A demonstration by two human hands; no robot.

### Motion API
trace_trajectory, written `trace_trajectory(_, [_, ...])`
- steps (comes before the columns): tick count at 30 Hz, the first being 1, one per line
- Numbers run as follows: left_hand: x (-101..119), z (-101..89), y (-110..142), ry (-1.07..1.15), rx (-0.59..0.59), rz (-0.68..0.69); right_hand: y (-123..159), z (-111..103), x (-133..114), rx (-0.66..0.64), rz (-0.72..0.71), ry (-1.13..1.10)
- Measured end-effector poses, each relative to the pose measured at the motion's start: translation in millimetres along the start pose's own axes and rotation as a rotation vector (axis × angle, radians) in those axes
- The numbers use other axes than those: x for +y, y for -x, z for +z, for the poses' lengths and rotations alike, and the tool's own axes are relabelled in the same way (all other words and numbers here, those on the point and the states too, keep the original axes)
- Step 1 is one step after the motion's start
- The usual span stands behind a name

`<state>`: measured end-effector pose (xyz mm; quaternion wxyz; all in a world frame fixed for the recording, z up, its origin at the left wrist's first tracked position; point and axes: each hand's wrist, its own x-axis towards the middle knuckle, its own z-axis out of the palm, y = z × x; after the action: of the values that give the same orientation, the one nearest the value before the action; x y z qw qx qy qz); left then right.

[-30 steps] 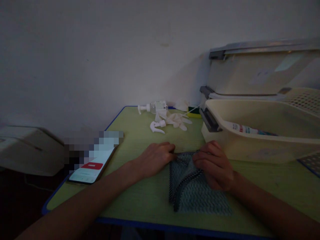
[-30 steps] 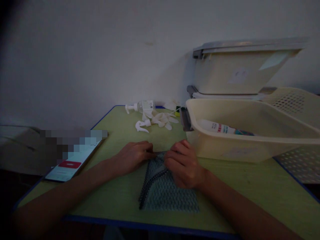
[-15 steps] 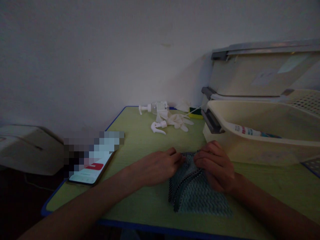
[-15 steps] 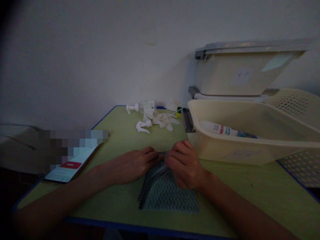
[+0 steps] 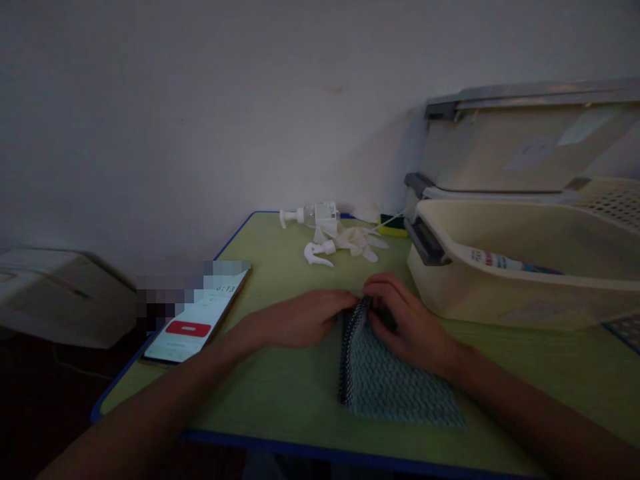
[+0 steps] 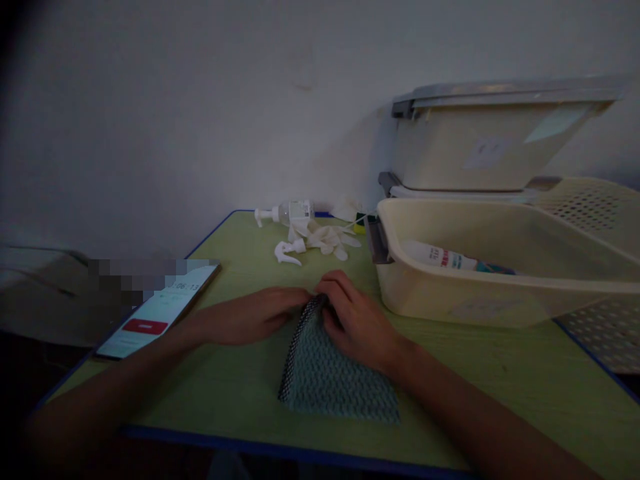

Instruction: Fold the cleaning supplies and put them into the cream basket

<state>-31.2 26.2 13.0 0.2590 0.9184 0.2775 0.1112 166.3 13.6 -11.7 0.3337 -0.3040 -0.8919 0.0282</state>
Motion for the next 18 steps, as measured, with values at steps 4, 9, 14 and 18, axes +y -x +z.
trace_trajectory(4, [-8, -0.7, -2, 0.243, 0.11, -0.079, 1, 0, 0, -0.125, 0.039, 0.011])
trace_trajectory(9, [-17, 6.9, -3, 0.259, 0.193, -0.129, 1, 0, 1, -0.248, -0.022, 0.046])
trace_trajectory(14, [-15, 9.4, -4, 0.23, 0.263, -0.169, -1, -3, 0, -0.344, -0.022, 0.021])
trace_trajectory(18, [-12, 10.5, -7, 0.138, 0.337, -0.109, -3, -6, -1, -0.388, 0.021, -0.036])
